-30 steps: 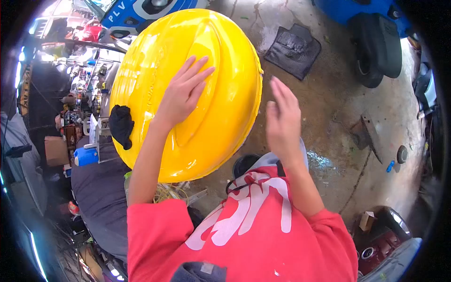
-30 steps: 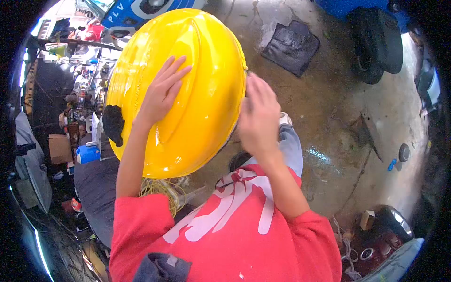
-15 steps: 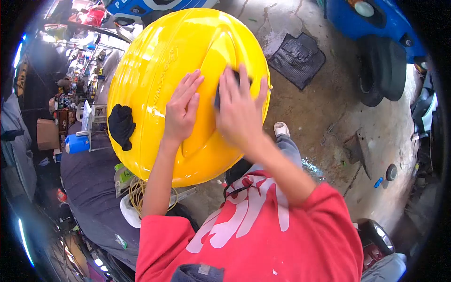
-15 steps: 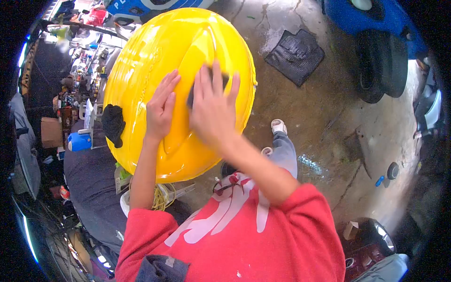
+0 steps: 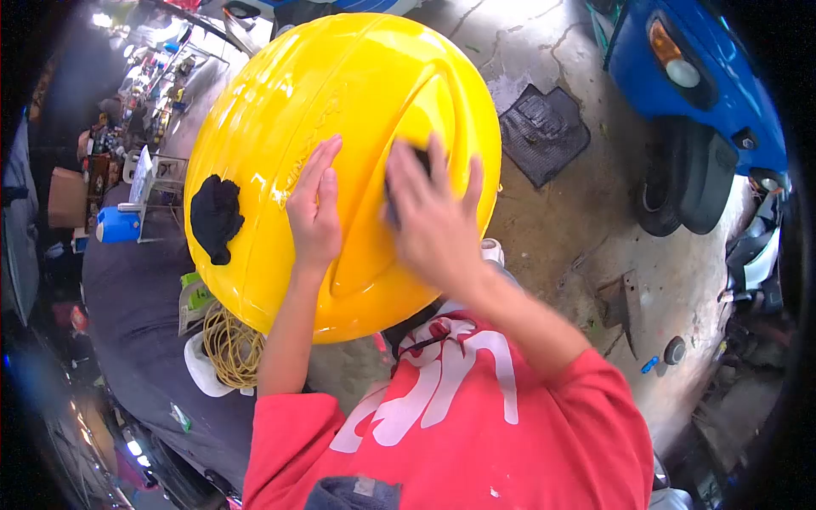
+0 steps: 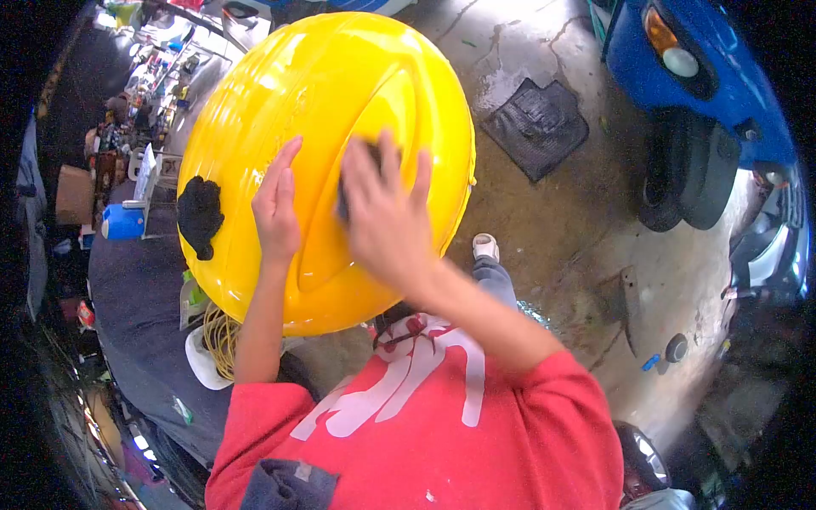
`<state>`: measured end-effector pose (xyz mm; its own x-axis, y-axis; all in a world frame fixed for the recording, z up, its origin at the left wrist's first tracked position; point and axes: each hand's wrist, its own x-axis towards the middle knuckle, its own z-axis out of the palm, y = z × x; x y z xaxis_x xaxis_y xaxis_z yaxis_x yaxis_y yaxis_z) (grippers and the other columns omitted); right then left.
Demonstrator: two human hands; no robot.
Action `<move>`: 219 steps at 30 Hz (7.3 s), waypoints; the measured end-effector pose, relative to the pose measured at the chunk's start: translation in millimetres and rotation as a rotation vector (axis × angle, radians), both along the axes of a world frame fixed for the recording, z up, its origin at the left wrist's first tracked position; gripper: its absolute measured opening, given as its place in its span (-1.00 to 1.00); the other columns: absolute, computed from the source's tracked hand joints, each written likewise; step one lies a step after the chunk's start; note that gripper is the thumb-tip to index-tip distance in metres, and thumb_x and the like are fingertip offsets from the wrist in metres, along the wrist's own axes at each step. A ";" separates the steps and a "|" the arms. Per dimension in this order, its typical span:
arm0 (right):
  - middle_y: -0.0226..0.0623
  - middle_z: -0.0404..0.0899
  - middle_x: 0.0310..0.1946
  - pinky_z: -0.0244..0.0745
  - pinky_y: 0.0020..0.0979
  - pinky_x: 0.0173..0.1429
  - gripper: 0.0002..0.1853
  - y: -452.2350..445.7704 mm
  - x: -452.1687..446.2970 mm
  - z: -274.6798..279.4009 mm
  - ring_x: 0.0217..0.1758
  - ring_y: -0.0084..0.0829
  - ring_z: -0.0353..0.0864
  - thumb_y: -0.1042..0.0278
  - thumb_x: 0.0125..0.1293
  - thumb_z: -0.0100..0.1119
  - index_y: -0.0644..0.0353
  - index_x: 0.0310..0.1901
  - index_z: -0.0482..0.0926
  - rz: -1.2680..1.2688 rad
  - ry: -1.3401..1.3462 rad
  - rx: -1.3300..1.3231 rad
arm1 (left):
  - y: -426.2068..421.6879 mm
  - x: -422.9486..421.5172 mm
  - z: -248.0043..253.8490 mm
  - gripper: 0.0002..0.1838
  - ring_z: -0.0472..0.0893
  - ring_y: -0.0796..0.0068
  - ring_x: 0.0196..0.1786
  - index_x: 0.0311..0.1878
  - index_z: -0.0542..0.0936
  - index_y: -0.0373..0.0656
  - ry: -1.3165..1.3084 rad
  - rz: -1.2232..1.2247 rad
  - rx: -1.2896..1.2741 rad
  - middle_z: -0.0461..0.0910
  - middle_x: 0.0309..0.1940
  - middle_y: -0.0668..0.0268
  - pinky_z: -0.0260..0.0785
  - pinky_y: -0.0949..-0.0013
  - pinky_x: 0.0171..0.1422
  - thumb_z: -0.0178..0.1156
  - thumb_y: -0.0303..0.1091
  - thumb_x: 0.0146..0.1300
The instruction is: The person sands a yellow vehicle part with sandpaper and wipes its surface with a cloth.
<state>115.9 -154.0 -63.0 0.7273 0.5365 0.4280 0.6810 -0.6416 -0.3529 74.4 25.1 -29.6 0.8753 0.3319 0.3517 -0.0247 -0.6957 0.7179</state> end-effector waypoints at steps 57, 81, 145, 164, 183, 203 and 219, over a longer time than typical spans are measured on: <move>-0.25 0.37 0.53 -0.18 -0.01 0.70 -0.45 -50.1 180.7 19.9 0.68 -0.11 0.12 0.46 0.44 -0.01 0.14 0.47 0.42 0.971 -0.058 0.002 | -216.7 8.7 -53.5 -0.32 0.05 -0.14 0.66 0.50 0.44 0.06 0.117 1.208 0.266 0.10 0.65 0.17 -0.23 -0.53 0.57 0.23 0.06 0.36; -0.65 0.17 0.61 -0.30 0.53 0.49 -0.28 5.7 160.3 49.7 0.71 -0.26 0.02 0.11 0.28 0.29 -0.14 0.50 0.37 1.529 -0.905 -0.532 | -139.6 -71.3 -111.1 -0.54 0.19 -0.15 0.58 0.42 0.54 0.15 -0.448 1.585 0.312 0.26 0.58 0.13 -0.04 -0.11 0.65 -0.01 -0.21 0.50; -0.16 0.37 0.52 -0.10 -0.08 0.67 -0.49 1.3 347.2 17.9 0.66 -0.12 0.17 0.36 0.55 -0.16 0.21 0.47 0.41 1.259 0.223 0.173 | -195.4 75.5 -49.2 -0.41 0.13 -0.03 0.64 0.45 0.48 0.22 0.303 1.276 0.424 0.18 0.61 0.19 -0.12 -0.50 0.55 0.24 -0.05 0.35; -0.71 0.28 0.56 -0.43 0.33 0.58 -0.38 98.2 295.7 26.6 0.69 -0.31 0.07 0.16 0.26 0.32 -0.16 0.40 0.51 2.203 -0.900 -0.186 | -171.8 41.6 -57.5 -0.49 0.25 0.07 0.59 0.40 0.54 -0.04 0.145 1.920 0.361 0.37 0.50 0.04 -0.09 0.03 0.68 -0.03 -0.02 0.54; -0.74 0.26 0.57 -0.29 0.41 0.52 -0.34 114.5 316.5 31.6 0.69 -0.31 0.07 0.18 0.23 0.31 -0.15 0.41 0.48 2.239 -1.097 -0.220 | -162.5 40.4 -68.4 -0.48 0.31 0.00 0.55 0.34 0.59 -0.06 0.074 1.989 0.453 0.44 0.43 -0.03 -0.02 0.09 0.68 0.00 0.03 0.51; -0.69 0.30 0.55 -0.40 0.34 0.58 -0.43 90.8 289.1 44.7 0.69 -0.24 0.09 0.19 0.30 0.25 -0.07 0.38 0.51 2.183 -1.110 -0.300 | -164.5 43.2 -69.5 -0.46 0.30 -0.11 0.54 0.32 0.60 -0.13 -0.016 1.936 0.366 0.40 0.46 -0.07 0.01 0.02 0.66 0.01 0.03 0.50; -0.11 0.45 0.45 0.03 -0.10 0.65 -0.45 77.9 354.4 43.2 0.57 -0.11 0.33 0.51 0.41 0.03 0.26 0.43 0.43 1.961 -0.046 0.119 | -219.0 175.7 -72.8 -0.35 0.14 0.03 0.65 0.54 0.36 0.15 0.168 1.789 0.451 0.14 0.64 0.24 -0.04 -0.47 0.55 0.20 -0.08 0.40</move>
